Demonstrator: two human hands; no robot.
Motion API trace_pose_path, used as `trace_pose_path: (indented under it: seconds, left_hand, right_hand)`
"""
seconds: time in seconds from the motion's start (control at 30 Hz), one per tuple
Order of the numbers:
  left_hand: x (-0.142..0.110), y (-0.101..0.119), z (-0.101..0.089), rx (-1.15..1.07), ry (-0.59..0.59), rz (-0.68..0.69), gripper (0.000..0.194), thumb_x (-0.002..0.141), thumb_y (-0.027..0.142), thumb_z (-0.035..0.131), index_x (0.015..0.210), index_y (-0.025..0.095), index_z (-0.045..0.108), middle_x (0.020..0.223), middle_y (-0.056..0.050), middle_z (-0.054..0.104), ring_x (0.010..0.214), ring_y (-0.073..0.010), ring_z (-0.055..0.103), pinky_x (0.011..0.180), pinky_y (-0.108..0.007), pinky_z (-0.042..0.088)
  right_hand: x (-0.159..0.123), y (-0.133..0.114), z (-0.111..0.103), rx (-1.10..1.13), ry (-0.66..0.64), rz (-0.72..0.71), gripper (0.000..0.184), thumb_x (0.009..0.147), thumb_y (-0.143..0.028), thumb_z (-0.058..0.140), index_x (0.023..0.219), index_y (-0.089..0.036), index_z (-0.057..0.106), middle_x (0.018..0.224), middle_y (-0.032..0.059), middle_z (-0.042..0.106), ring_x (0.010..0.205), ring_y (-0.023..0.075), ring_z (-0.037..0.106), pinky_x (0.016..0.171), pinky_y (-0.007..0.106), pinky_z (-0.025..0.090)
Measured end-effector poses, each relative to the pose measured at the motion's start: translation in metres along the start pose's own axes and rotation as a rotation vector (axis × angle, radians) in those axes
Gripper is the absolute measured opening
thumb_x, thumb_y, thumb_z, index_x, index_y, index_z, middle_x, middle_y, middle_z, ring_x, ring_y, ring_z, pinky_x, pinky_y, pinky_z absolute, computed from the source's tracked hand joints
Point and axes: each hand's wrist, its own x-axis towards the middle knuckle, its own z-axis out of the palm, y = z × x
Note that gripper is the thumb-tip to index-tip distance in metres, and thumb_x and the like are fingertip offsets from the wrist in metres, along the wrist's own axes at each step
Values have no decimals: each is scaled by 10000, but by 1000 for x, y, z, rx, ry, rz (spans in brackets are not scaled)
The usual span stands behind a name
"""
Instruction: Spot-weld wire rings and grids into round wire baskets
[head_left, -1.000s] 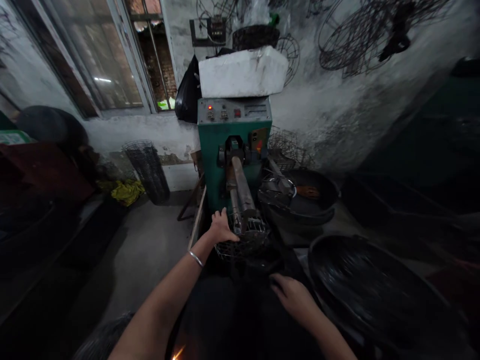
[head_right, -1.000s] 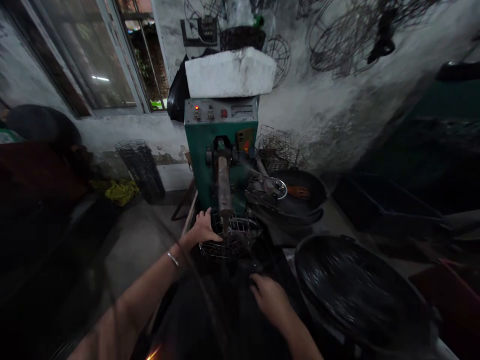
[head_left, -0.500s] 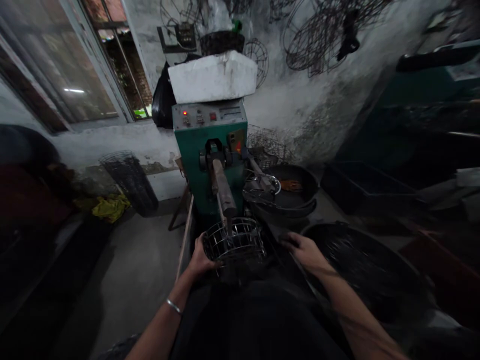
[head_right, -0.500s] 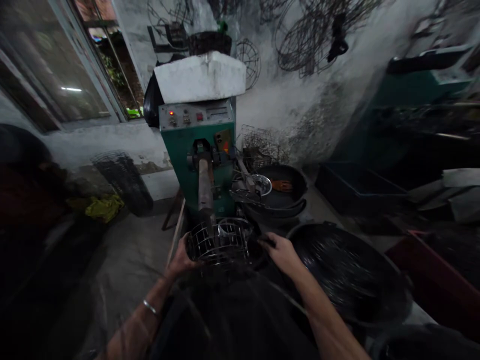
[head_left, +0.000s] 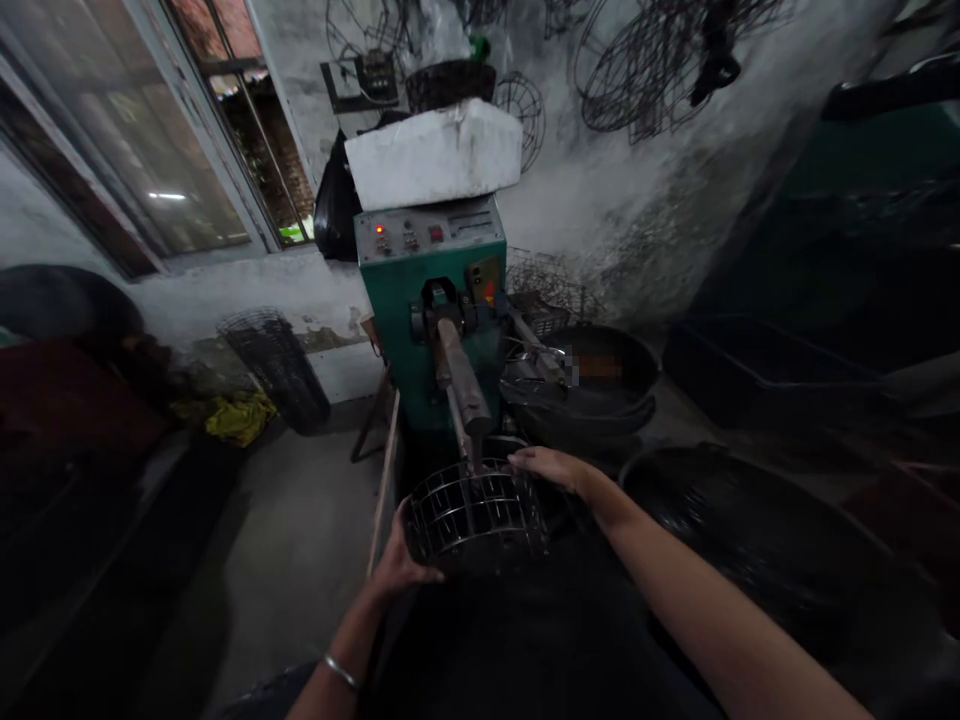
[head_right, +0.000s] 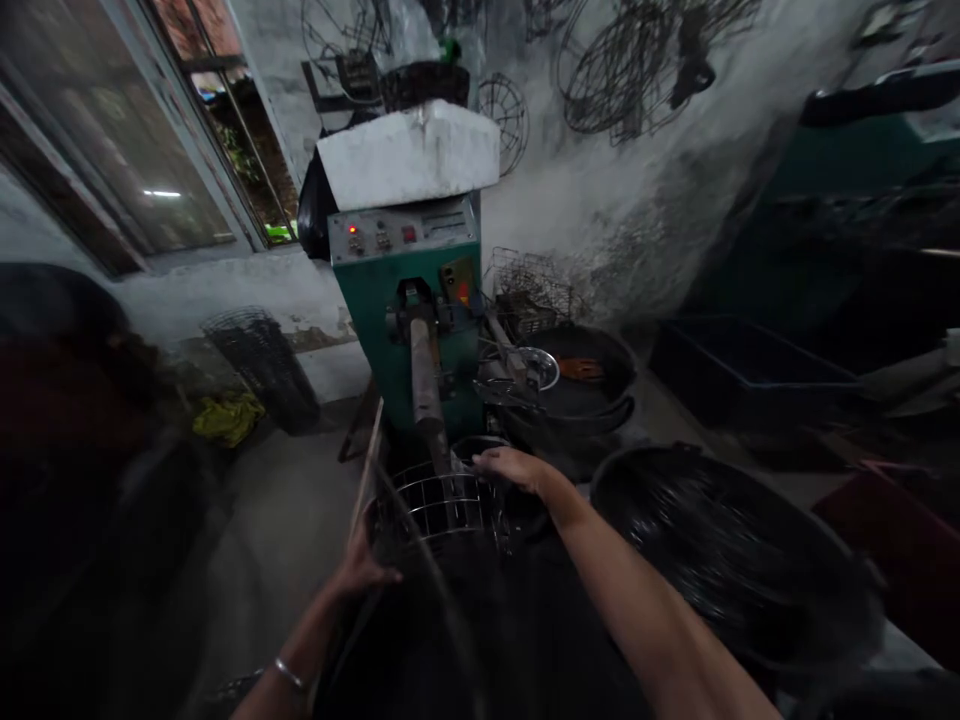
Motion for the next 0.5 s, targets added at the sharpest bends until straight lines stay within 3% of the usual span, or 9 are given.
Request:
trace_pose_path:
  seconds: [0.1,0.2,0.37,0.5]
  left_hand:
    - [2,13,-35,169,-105,-23,1223,488,626,873,1500,226,316,1513,-179,353,1408,-453,296,1143,-647,301]
    - [19,41,-47,401,-92,60,1309,505,659,864,1550,212,214,1561,-183,268,1456,-446,168,1166,-658,209]
    - [51,91,-9,653,-196,258,1555,347,708,906,1573,145,134,1546,-225,274,1450,-461,171,1183,-659,102]
    - [57,97,8,714,-199,267,1516,378,640,931,1568,121,149,1536,-248,279,1444,-469,184,1176,-663,106]
  right_hand:
    - [-4,-7,0,2,-28,-19,438,848,-572,580,819,-147,681,777,44,669,757,187,578,739,306,454]
    - [0,-20,5,-34,-35,-25,472,767,-630,644,720,-160,630,656,-13,562,663,149,483,645,273,382]
    - [14,-37,22,-110,-49,11,500,656,-642,726,660,-166,574,585,-49,435,582,116,369,544,258,270]
    - [17,-35,26,-112,-24,20,510,652,-655,713,674,-175,541,603,-51,431,574,109,356,530,251,262]
